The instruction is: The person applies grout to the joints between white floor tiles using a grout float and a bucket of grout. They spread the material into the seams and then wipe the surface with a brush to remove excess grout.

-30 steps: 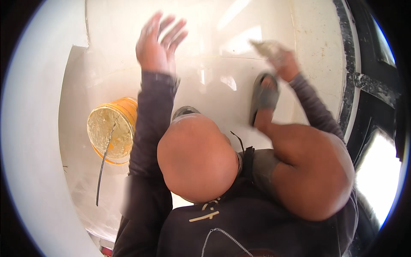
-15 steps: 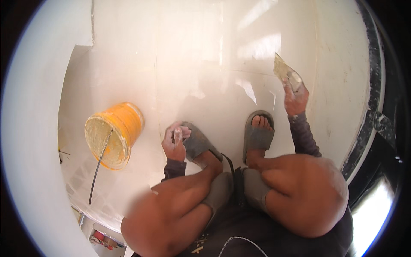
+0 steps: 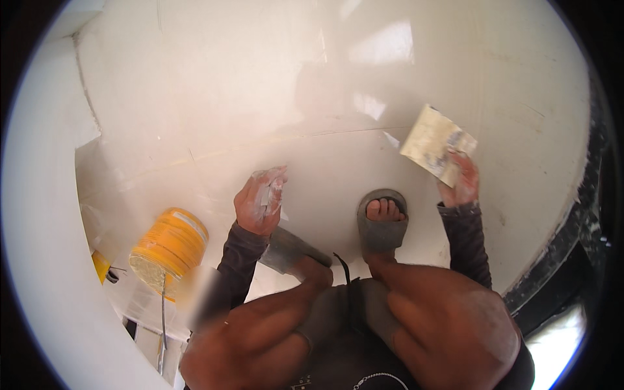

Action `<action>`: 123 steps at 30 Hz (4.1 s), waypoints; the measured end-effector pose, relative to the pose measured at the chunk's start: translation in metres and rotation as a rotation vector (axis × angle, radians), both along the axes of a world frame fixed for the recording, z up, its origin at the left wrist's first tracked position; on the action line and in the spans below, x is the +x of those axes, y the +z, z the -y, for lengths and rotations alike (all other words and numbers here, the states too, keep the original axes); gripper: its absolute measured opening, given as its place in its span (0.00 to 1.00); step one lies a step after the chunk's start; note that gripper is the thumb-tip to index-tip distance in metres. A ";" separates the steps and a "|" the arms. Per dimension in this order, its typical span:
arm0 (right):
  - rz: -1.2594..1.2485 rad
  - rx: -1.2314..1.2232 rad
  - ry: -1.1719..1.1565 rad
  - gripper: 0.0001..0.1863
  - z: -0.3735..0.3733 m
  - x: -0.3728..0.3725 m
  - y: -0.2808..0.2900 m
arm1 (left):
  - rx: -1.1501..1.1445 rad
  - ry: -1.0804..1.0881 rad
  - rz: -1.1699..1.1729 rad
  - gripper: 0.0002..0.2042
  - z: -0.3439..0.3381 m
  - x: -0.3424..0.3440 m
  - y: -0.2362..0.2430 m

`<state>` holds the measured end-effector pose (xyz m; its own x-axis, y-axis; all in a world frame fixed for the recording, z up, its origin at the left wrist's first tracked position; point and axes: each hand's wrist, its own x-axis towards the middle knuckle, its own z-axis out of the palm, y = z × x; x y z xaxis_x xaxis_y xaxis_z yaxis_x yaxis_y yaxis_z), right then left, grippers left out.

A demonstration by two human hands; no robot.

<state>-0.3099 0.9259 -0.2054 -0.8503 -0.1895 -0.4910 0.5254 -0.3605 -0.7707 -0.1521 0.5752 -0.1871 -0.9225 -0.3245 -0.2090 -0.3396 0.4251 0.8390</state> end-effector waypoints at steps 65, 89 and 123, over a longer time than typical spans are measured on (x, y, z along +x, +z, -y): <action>-1.104 1.349 1.217 0.14 0.208 0.075 0.026 | -0.152 -0.416 0.079 0.18 -0.016 0.118 0.152; -1.198 1.501 0.735 0.20 0.119 0.048 0.006 | 0.065 -0.551 0.286 0.13 -0.014 0.067 0.289; -0.971 1.568 1.286 0.19 0.120 0.022 0.030 | -0.077 -0.735 0.047 0.12 -0.022 0.053 0.291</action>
